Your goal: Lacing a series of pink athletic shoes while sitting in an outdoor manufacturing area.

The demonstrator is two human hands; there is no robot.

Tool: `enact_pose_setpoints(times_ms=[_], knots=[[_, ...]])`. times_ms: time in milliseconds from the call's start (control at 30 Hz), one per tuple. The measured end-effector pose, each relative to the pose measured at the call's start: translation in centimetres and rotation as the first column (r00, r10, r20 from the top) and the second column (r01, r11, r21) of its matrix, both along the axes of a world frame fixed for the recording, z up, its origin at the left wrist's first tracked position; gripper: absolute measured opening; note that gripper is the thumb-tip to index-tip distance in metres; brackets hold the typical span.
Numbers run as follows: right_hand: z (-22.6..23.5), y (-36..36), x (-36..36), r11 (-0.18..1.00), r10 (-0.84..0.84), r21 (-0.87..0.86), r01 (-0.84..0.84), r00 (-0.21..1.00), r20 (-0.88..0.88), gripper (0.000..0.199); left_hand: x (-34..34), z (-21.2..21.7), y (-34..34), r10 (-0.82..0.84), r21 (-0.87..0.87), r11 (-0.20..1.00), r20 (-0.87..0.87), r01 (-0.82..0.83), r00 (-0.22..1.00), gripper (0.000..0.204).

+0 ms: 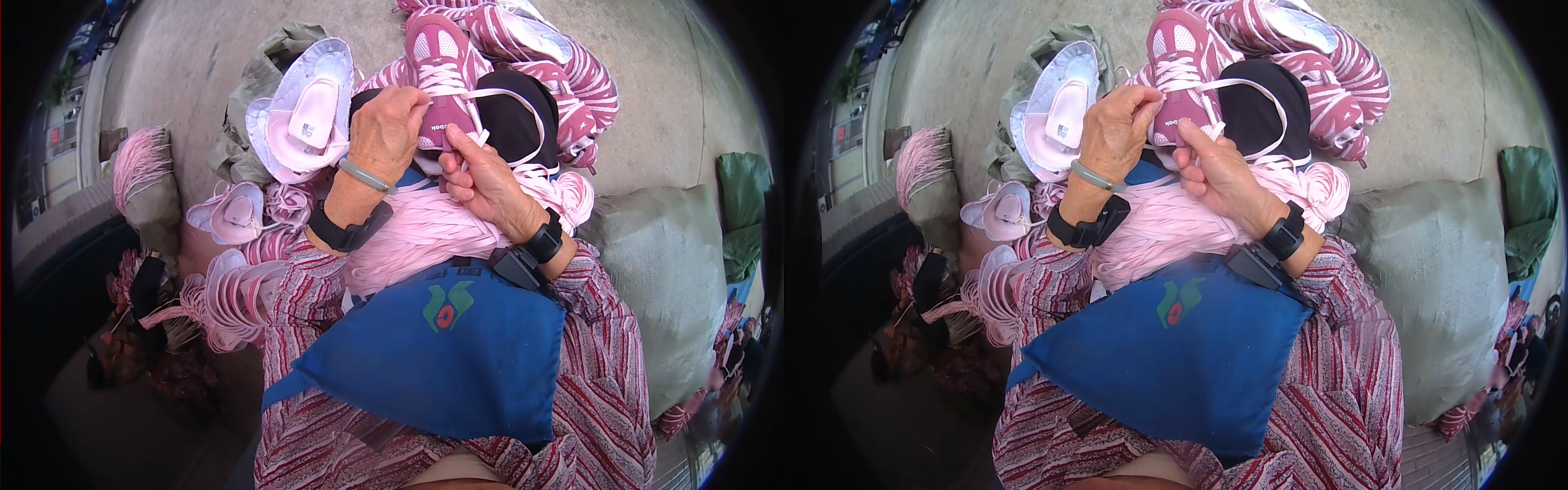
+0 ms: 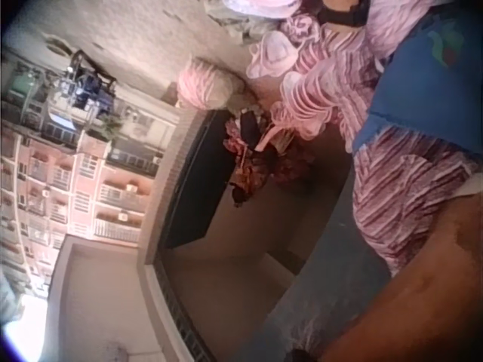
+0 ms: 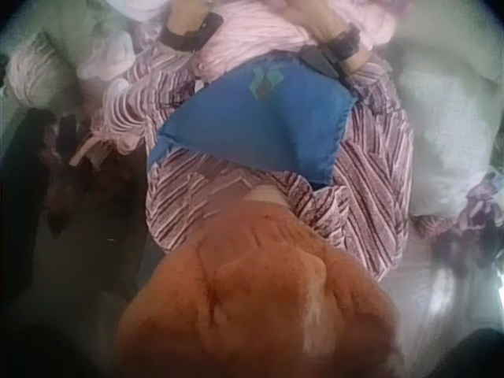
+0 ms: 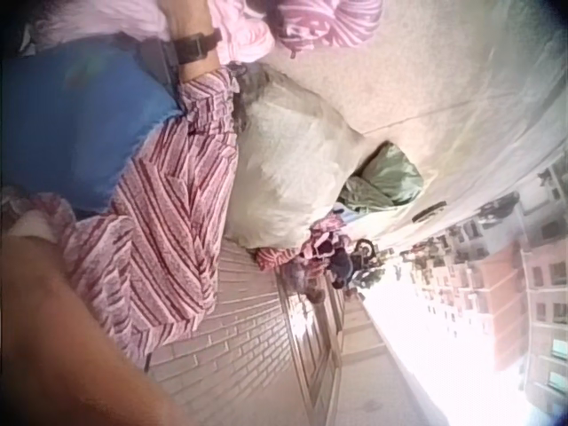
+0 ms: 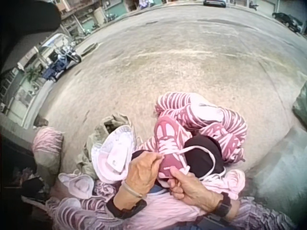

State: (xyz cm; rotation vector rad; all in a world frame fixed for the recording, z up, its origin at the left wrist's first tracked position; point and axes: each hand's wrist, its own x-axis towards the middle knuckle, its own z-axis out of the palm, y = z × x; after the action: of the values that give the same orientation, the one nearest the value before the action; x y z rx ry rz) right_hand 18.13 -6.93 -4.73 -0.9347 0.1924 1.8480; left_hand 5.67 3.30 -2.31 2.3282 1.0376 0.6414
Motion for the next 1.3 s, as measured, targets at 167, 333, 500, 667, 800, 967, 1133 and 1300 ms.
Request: enact_pose_setpoints(times_ms=[167,333,500,667,800,967,1133,1300], knots=[[-0.2,-0.2,0.1,0.999,-0.021,0.05,0.021,1.0,-0.014,0.027,0.3,0.2,0.3,-0.071,-0.006,0.997,-0.077,0.071,0.995,0.011],[-0.3,-0.3,0.0,1.0,-0.02,0.022,0.02,1.0,0.0,0.027,0.7,0.0,0.9,-0.117,0.08,0.988,-0.16,0.131,0.98,0.01],[-0.2,-0.4,0.1,0.999,-0.038,0.007,0.038,0.999,-0.013,0.027,1.1,-0.4,1.4,-0.241,0.031,0.968,-0.165,0.249,0.956,0.007],[-0.3,-0.4,0.1,0.998,-0.055,0.015,0.055,0.998,-0.015,0.026,0.9,-0.7,1.0,-0.215,-0.075,0.974,0.023,0.216,0.976,0.009],[-0.5,-0.4,0.1,0.999,-0.037,0.008,0.037,0.999,-0.025,0.026,0.5,0.0,1.1,-0.287,0.06,0.955,-0.059,0.29,0.956,0.009],[-0.6,-0.5,0.1,0.998,-0.046,0.032,0.047,0.999,-0.025,0.027,1.2,0.7,1.4,-0.208,0.031,0.975,-0.221,0.22,0.953,0.008],[-0.6,-0.6,0.1,0.997,-0.06,0.051,0.062,0.997,-0.038,0.027,2.1,0.4,2.2,-0.3,0.071,0.941,-0.268,0.33,0.915,0.01],[-0.6,-0.5,0.1,0.997,-0.066,0.041,0.067,0.997,-0.042,0.026,1.8,-0.7,1.5,-0.249,0.032,0.968,-0.005,0.249,0.968,0.013]])
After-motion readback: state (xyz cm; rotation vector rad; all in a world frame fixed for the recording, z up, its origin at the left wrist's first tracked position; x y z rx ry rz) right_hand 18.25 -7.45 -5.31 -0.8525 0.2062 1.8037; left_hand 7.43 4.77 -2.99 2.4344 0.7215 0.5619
